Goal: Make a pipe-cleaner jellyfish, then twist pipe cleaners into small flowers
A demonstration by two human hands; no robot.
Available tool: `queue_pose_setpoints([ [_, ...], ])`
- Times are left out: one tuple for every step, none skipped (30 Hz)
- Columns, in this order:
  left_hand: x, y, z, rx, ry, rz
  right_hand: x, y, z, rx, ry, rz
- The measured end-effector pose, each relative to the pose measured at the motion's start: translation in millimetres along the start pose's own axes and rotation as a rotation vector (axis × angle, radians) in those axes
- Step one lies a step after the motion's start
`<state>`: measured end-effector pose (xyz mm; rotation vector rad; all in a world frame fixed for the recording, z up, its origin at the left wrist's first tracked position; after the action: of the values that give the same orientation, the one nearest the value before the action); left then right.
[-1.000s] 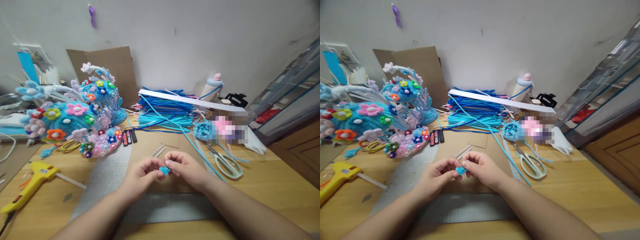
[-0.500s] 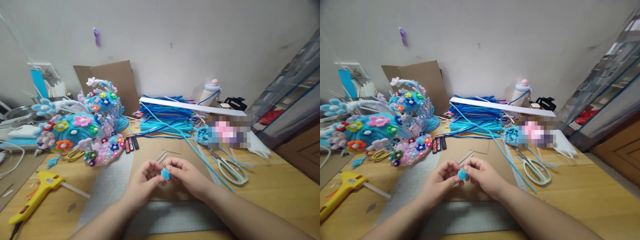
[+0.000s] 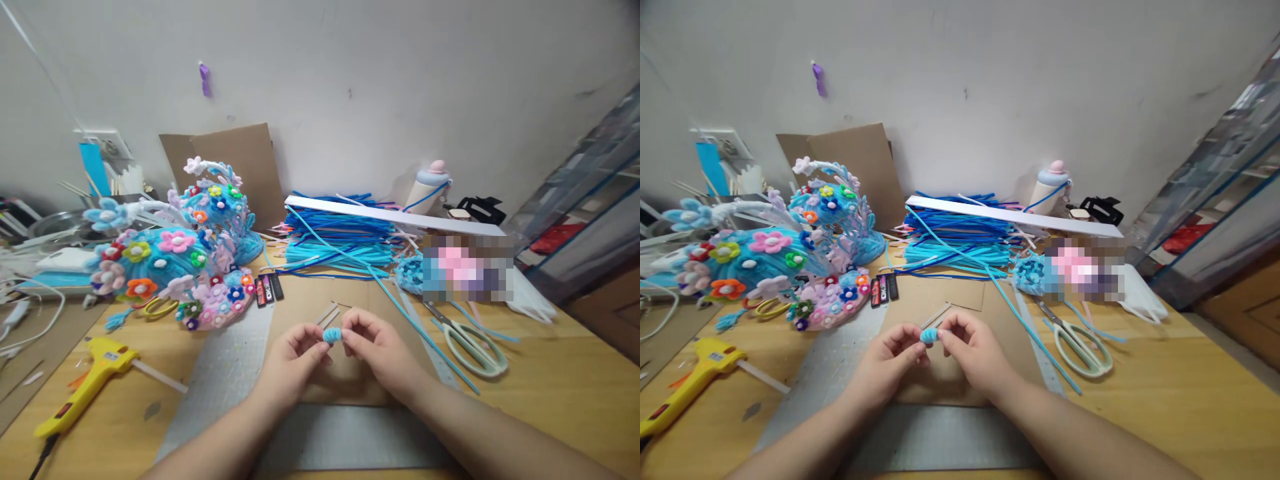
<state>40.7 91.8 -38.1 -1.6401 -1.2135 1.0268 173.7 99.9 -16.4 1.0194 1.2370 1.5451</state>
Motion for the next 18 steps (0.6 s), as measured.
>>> queue_pose_setpoints([
  [-0.5,-0.9,0.2,0.005,-0.005,-0.003,-0.1,-1.9,-1.4,0.033,0.02,-0.038],
  [-0.8,-1.7,0.9,0.004,-0.017,-0.009,-0.4,-3.6,-3.0,0.062,0.037,-0.073],
  [-1.1,-2.6,1.8,-0.005,-0.03,-0.018,-0.9,-4.9,-4.6,0.085,0.053,-0.101],
  [-1.3,-3.5,2.5,-0.021,-0.042,-0.028,-1.5,-6.1,-6.2,0.103,0.066,-0.126],
  [-1.4,-4.1,2.8,-0.039,-0.049,-0.033,-2.2,-7.0,-7.7,0.118,0.076,-0.145],
  [-1.5,-4.5,2.8,-0.052,-0.052,-0.035,-2.7,-7.7,-8.9,0.127,0.083,-0.159],
  [-1.6,-4.8,2.3,-0.058,-0.052,-0.034,-3.2,-8.1,-9.7,0.128,0.088,-0.166],
  [-1.8,-5.3,1.7,-0.054,-0.05,-0.033,-3.4,-8.2,-10.5,0.125,0.096,-0.167],
  [-2.1,-5.8,1.2,-0.044,-0.049,-0.033,-3.2,-7.8,-11.1,0.118,0.105,-0.159],
  [-2.5,-6.4,0.9,-0.033,-0.051,-0.034,-2.8,-7.2,-11.4,0.106,0.112,-0.145],
  [-2.8,-6.8,0.8,-0.022,-0.054,-0.033,-2.2,-6.4,-11.1,0.086,0.114,-0.127],
  [-3.2,-6.7,0.8,-0.01,-0.057,-0.028,-1.3,-5.7,-10.2,0.06,0.105,-0.107],
  [-3.4,-6.2,1.0,-0.001,-0.061,-0.019,-0.3,-5.0,-8.4,0.031,0.086,-0.087],
  [-3.5,-5.4,1.2,0.007,-0.062,-0.009,0.6,-4.6,-6.4,0.002,0.061,-0.07],
  [-3.5,-4.6,1.3,0.011,-0.061,0.001,1.4,-4.8,-4.6,-0.02,0.037,-0.062],
  [-3.3,-3.8,1.6,0.01,-0.06,0.008,1.8,-5.6,-3.6,-0.032,0.023,-0.064],
  [-3.0,-3.2,2.0,0.005,-0.06,0.011,2.1,-6.9,-3.5,-0.025,0.019,-0.074],
  [-2.5,-2.7,2.4,-0.005,-0.06,0.01,2.0,-8.7,-4.7,0.0,0.03,-0.093],
])
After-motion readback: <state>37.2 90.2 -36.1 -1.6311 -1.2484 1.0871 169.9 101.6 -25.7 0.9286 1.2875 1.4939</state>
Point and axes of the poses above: each hand's wrist, its own x-axis towards the middle knuckle, its own z-axis out of the back of the hand, y = z × x, the point moved 7 cm from there along x, towards the middle knuckle, and after that the axes turned 8 degrees about -x, right-handed, at the moved point
